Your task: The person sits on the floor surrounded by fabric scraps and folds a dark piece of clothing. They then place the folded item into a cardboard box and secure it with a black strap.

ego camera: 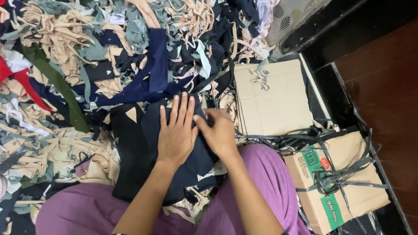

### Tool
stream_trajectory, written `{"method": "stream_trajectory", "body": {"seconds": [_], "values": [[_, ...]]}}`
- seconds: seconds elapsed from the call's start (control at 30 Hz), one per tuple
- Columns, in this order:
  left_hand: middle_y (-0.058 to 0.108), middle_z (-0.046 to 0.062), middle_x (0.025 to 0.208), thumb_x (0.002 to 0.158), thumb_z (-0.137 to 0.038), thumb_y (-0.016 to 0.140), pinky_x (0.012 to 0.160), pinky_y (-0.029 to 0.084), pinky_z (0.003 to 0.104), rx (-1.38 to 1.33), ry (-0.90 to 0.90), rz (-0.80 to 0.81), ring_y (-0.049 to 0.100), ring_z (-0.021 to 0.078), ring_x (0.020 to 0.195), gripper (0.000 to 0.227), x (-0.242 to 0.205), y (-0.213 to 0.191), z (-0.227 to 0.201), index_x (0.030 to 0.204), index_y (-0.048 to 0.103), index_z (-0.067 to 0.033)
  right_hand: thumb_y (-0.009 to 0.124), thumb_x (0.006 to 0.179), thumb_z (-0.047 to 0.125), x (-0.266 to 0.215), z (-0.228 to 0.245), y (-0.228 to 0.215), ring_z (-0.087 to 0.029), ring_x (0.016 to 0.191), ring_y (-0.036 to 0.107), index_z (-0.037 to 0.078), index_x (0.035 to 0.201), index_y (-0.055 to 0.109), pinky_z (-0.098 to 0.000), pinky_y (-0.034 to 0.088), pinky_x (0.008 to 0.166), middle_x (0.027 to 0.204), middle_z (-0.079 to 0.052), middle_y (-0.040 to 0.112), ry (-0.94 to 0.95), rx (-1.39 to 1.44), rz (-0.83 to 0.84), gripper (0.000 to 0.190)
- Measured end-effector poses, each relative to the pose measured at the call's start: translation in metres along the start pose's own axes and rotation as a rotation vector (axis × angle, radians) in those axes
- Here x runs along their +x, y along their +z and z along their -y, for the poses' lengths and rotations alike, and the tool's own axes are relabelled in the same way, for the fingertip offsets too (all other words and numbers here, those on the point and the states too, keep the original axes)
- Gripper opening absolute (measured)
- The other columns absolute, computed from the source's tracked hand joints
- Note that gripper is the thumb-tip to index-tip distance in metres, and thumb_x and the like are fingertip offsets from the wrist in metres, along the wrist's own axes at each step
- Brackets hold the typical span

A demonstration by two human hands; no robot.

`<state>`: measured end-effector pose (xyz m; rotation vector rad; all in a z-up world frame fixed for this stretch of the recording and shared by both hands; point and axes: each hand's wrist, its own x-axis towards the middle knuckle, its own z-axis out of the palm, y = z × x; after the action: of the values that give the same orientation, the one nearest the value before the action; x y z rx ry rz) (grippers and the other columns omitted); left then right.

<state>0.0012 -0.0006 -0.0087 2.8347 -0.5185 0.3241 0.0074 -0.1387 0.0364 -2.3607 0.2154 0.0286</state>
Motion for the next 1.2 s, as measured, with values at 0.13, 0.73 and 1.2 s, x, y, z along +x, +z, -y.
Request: {"method": "stream_trajectory", "body": {"seconds": [0.13,0.73,1.2], "values": [[0.024,0.013,0.17,0.103,-0.042,0.036,0.123,0.013,0.059,0.04,-0.003,-0.017,0.02,0.0318,0.157,0.069,0.0,0.004,0.0,0.164,0.024,-0.0102,0.073,0.091,0.03,0.0,-0.007,0.016,-0.037,0.098,0.069,0.006,0.107,0.077,-0.0442,0.057,0.087,0.093,-0.015,0.072,-0.071,-0.054,-0.058,0.029],[0.023,0.013,0.17,0.105,-0.05,0.038,0.123,0.01,0.062,-0.076,-0.01,0.04,0.018,0.031,0.157,0.068,-0.006,-0.021,-0.009,0.163,0.028,-0.0176,0.069,0.096,0.018,-0.031,-0.014,-0.035,-0.04,0.1,0.072,0.009,0.119,0.072,-0.0465,0.058,0.086,0.106,-0.022,0.072,0.071,0.221,-0.009,0.025],[0.02,0.012,0.171,0.106,-0.038,0.04,0.123,0.008,0.063,-0.175,0.07,0.153,0.016,0.0319,0.158,0.063,-0.05,-0.021,-0.024,0.164,0.025,-0.0189,0.079,0.082,0.023,-0.078,-0.052,-0.024,-0.03,0.09,0.076,0.016,0.103,0.072,-0.0416,0.06,0.077,0.091,-0.01,0.077,0.215,0.032,0.041,0.023]]}}
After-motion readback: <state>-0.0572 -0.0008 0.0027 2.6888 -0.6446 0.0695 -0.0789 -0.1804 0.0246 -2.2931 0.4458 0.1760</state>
